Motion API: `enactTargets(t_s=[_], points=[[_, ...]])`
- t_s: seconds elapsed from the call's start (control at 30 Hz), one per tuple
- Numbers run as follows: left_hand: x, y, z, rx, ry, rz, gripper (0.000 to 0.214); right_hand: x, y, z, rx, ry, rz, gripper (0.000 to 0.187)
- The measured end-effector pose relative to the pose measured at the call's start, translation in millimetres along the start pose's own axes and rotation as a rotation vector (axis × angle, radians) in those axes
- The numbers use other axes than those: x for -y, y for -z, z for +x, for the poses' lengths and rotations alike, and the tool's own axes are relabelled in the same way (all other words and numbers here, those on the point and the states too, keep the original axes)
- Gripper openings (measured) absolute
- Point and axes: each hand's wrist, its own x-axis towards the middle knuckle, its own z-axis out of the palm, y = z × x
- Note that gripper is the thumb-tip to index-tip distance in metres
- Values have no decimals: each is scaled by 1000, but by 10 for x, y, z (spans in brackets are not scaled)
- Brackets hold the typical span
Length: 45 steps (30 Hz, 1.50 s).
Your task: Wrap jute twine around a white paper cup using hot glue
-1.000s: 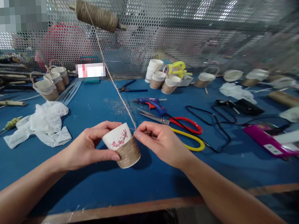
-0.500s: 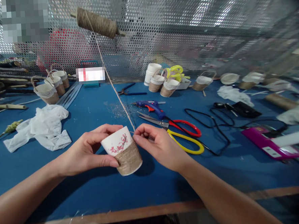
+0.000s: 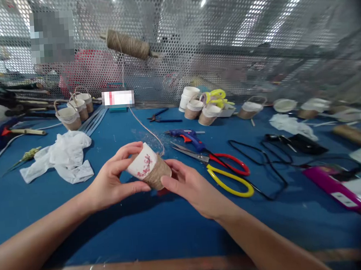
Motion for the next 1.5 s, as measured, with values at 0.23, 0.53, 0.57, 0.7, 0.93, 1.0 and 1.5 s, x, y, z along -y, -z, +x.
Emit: enactTargets(t_s=[0.23, 0.53, 0.57, 0.7, 0.93, 1.0, 1.5], points=[[-46, -38, 3, -36, 272, 52, 26, -141, -8, 48, -228, 157, -389, 43], [-81, -57, 13, -58, 440, -51, 15, -194, -7, 53, -283, 308, -703, 45], [-86, -56, 15, -59, 454, -45, 14, -184, -13, 48, -279, 314, -722, 44], [-104, -58, 19, -48, 468, -63, 10, -173, -22, 40, -280, 326, -747, 43], [-93, -72, 22, -25, 498, -164, 10, -165, -42, 38, -288, 353, -823, 43], [-91, -81, 17, -36, 502, -169, 9, -167, -49, 35, -287, 361, -838, 44], [-141, -117, 5, 91, 476, -232, 13, 28, 22, 128, -121, 340, -556, 20]])
